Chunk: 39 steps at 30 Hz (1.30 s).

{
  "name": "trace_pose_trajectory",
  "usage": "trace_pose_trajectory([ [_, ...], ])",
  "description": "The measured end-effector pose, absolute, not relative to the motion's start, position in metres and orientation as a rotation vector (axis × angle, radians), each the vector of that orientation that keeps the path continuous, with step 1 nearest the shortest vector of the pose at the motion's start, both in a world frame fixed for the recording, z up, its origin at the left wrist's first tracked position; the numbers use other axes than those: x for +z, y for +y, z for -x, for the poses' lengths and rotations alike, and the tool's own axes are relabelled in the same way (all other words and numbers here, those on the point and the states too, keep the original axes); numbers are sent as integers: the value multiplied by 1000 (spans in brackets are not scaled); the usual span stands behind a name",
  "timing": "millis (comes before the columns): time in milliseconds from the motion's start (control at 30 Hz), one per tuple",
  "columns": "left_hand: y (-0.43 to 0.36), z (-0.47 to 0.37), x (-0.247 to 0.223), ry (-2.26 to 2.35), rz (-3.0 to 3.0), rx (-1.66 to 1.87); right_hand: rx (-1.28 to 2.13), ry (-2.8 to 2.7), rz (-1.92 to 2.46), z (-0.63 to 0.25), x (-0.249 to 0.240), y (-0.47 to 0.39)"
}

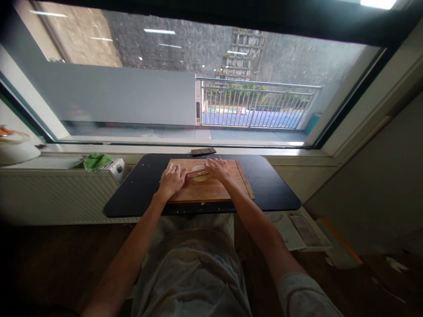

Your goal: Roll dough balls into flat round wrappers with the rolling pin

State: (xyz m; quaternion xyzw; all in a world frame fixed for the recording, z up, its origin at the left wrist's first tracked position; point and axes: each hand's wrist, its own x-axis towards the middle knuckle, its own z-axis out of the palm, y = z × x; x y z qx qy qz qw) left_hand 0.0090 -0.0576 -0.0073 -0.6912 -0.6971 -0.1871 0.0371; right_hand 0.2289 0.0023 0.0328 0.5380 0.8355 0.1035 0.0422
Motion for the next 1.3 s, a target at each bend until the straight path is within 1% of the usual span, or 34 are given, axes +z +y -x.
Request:
trace_pose_trajectory([
  [133,-33,0,2,-2182,2154,-518,368,2617,-1683,-228,29,-3],
  [400,-14,-1,15,-2309,2163,-498,259,2577,-1775,-221,27,5],
  [700,-42,-2,8,-2202,2163,-499,363,2649,-1578,-231,19,12],
  [1100,-105,-31,-3,-2179,2042,-557,262,2677,-1711,-217,26,28],
  [1300,-102,-29,-5,-2197,2057,-586,273,2692,-1637,-215,30,27],
])
